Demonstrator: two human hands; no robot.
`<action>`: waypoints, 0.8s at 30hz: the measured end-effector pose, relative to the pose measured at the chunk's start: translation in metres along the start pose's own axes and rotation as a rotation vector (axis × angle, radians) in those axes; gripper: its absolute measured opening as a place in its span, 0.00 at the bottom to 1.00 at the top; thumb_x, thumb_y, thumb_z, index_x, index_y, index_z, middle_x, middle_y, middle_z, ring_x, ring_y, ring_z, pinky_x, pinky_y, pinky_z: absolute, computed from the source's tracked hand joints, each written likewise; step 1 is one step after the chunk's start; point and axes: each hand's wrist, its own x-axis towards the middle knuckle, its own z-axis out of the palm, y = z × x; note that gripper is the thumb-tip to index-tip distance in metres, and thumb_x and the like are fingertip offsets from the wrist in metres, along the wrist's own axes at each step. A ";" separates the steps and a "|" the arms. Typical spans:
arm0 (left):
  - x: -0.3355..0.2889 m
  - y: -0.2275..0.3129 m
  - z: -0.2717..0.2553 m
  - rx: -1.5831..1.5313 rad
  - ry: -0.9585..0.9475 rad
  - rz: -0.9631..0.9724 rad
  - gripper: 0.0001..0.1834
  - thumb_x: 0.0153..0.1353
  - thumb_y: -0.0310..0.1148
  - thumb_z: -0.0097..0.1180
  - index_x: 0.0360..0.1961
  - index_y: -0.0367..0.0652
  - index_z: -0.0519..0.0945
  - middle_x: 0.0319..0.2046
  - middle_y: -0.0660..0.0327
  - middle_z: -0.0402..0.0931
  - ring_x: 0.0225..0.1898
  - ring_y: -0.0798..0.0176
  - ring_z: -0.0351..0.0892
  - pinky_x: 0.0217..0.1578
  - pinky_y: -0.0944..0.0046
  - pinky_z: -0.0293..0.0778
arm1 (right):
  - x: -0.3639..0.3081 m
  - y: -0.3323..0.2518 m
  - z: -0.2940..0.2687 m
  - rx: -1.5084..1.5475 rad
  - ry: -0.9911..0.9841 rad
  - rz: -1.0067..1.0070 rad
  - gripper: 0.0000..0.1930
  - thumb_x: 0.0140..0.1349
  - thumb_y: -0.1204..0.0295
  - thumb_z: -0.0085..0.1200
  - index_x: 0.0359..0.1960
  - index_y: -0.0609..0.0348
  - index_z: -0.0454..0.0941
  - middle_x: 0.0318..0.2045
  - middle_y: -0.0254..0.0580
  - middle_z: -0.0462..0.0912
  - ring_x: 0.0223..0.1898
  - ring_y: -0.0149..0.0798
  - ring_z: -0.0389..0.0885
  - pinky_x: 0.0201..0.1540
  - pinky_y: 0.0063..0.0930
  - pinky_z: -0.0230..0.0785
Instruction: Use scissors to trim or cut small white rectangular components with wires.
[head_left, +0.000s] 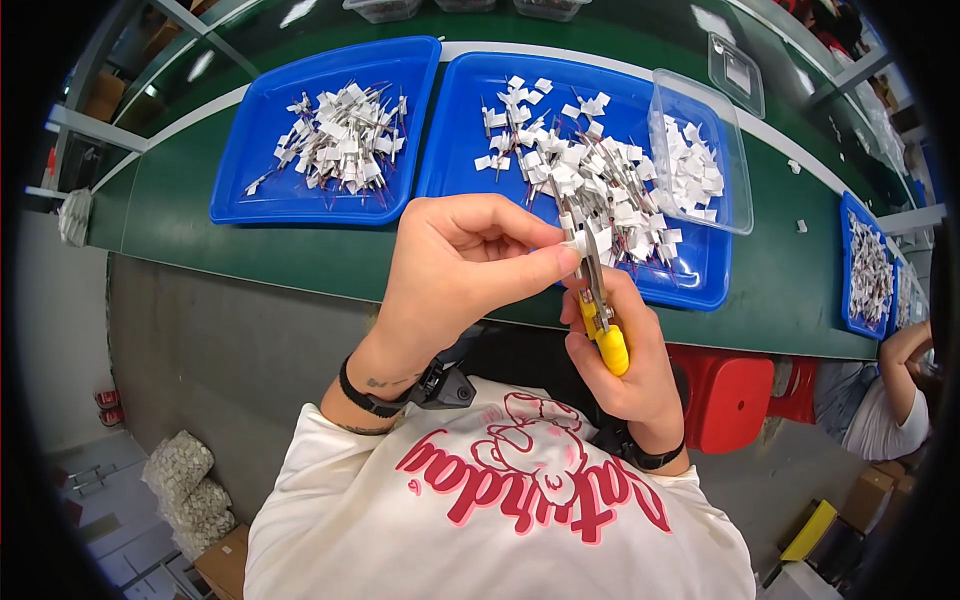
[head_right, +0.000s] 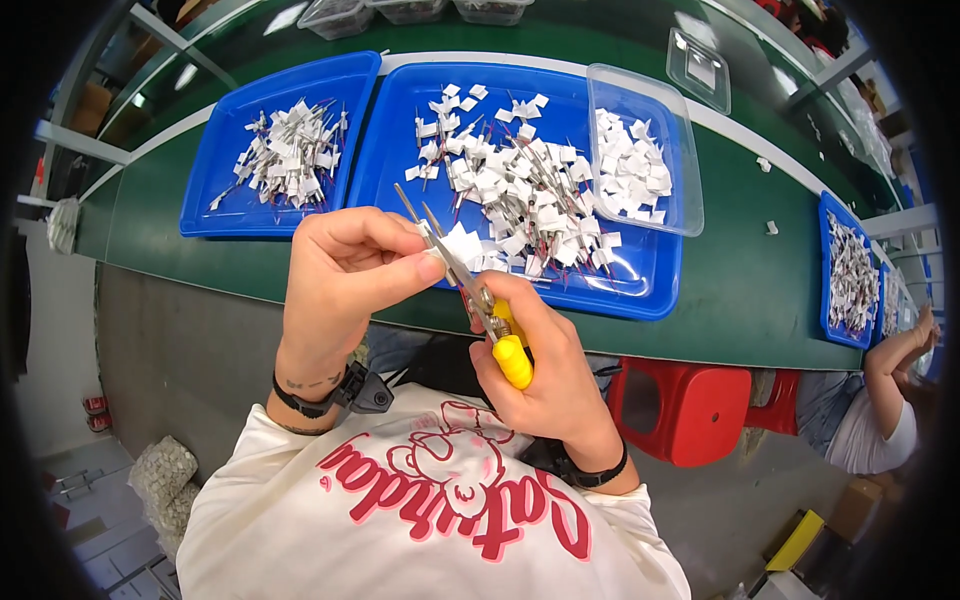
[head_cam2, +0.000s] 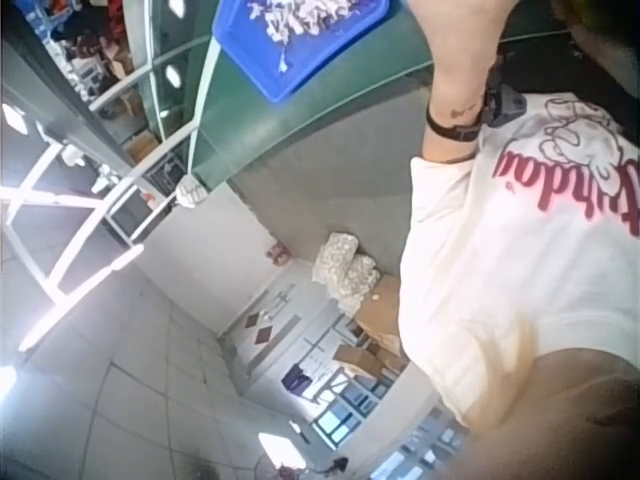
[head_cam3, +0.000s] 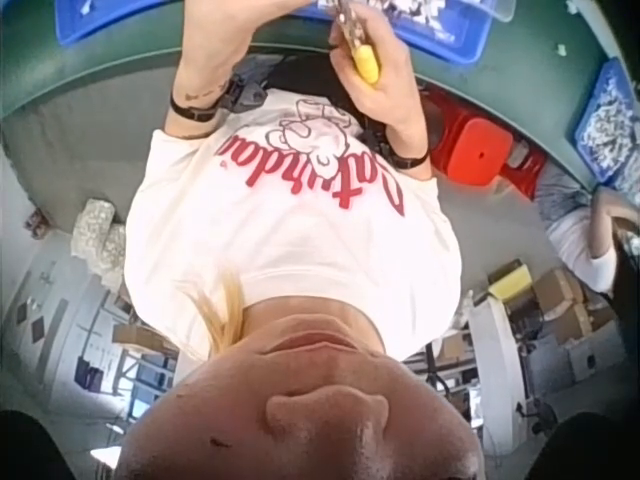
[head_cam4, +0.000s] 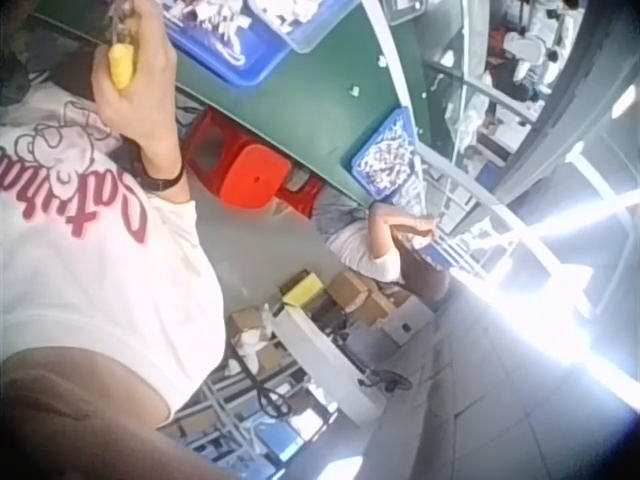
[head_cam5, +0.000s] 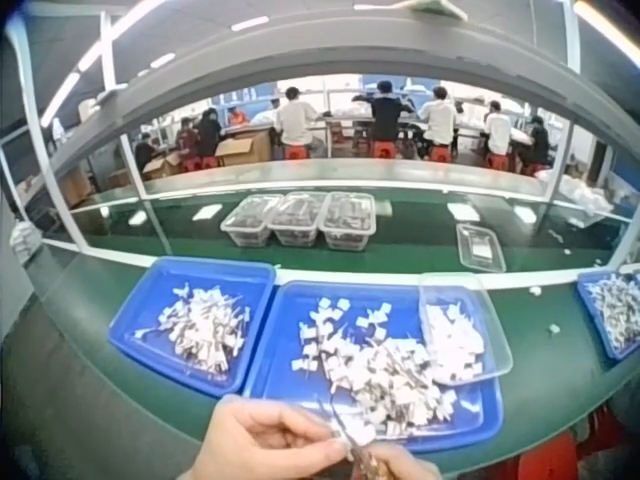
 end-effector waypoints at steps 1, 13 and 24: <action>0.000 0.001 0.001 0.012 0.002 0.001 0.06 0.49 0.14 0.63 0.29 0.31 0.80 0.31 0.55 0.81 0.32 0.70 0.80 0.35 0.73 0.75 | 0.000 0.000 0.000 -0.022 0.005 0.001 0.23 0.50 0.84 0.52 0.51 0.63 0.66 0.33 0.45 0.75 0.33 0.38 0.76 0.38 0.28 0.68; 0.001 -0.001 0.000 0.101 0.031 0.026 0.05 0.49 0.14 0.63 0.30 0.30 0.81 0.30 0.54 0.81 0.32 0.69 0.80 0.35 0.73 0.76 | 0.000 -0.003 0.002 -0.137 0.043 -0.003 0.20 0.52 0.83 0.53 0.48 0.61 0.66 0.33 0.50 0.76 0.31 0.51 0.76 0.37 0.32 0.68; 0.001 -0.002 0.000 0.068 0.032 0.012 0.05 0.50 0.16 0.63 0.29 0.31 0.81 0.30 0.55 0.81 0.32 0.70 0.80 0.36 0.72 0.75 | -0.001 0.002 0.008 -0.028 0.028 0.098 0.19 0.57 0.76 0.57 0.49 0.58 0.65 0.27 0.42 0.71 0.26 0.35 0.71 0.31 0.26 0.64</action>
